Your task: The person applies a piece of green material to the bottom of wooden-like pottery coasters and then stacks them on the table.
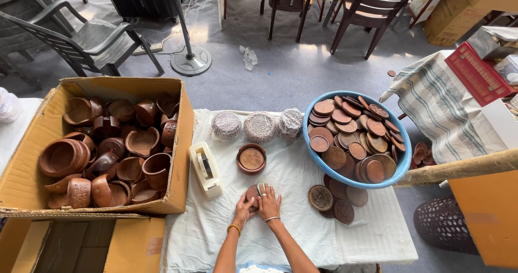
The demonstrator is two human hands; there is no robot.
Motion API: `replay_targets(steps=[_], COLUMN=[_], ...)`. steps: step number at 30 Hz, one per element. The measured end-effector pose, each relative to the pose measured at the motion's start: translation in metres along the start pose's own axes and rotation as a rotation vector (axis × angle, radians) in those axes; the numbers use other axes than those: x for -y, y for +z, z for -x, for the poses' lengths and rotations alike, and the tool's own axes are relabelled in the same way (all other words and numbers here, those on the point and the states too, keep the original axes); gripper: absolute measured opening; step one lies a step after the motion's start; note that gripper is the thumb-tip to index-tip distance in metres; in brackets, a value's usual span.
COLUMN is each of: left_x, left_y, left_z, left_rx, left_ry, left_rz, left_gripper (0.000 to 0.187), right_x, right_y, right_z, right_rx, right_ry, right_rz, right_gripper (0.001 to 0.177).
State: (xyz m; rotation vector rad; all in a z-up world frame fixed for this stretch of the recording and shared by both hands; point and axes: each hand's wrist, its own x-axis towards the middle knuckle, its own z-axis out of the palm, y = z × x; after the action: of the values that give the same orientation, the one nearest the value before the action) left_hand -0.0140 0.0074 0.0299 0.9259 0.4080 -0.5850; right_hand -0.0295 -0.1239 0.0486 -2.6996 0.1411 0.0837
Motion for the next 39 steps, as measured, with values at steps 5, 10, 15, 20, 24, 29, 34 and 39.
replay_targets(steps=[5,10,15,20,24,29,34,39], left_x=[-0.003,0.008,0.024,0.012,0.021,-0.004,-0.007,-0.035], left_y=[0.001,-0.008,-0.017,-0.008,-0.008,0.017,0.018,0.047], left_z=[0.005,-0.006,-0.021,-0.013,-0.015,0.001,-0.007,0.027], left_rx=[0.001,0.021,0.030,0.119,0.146,-0.050,-0.213,-0.215], left_ry=[0.057,0.056,0.157,0.409,0.367,0.515,0.606,0.664], left_rz=[-0.027,-0.028,-0.179,-0.265,-0.256,-0.493,-0.825,-0.864], left_gripper=[0.069,0.059,0.047,0.046,0.048,0.045,0.031,0.034], right_x=[0.005,-0.001,0.000,0.036,0.003,0.017,0.040,-0.007], right_y=[0.001,-0.002,0.017,-0.045,-0.033,-0.050,-0.085,-0.029], right_z=[0.005,-0.010,-0.016,-0.004,-0.019,-0.021,-0.017,-0.038], right_rx=[-0.009,0.012,-0.040,-0.077,-0.133,-0.218,-0.294,-0.146], right_ry=[-0.024,-0.012,-0.072,-0.428,-0.274,-0.248,-0.577,-0.200], right_rz=[0.017,0.000,-0.002,0.096,-0.107,-0.339,-0.086,-0.537], right_gripper=[0.057,0.055,0.057,0.057,0.049,0.040,0.045,0.027])
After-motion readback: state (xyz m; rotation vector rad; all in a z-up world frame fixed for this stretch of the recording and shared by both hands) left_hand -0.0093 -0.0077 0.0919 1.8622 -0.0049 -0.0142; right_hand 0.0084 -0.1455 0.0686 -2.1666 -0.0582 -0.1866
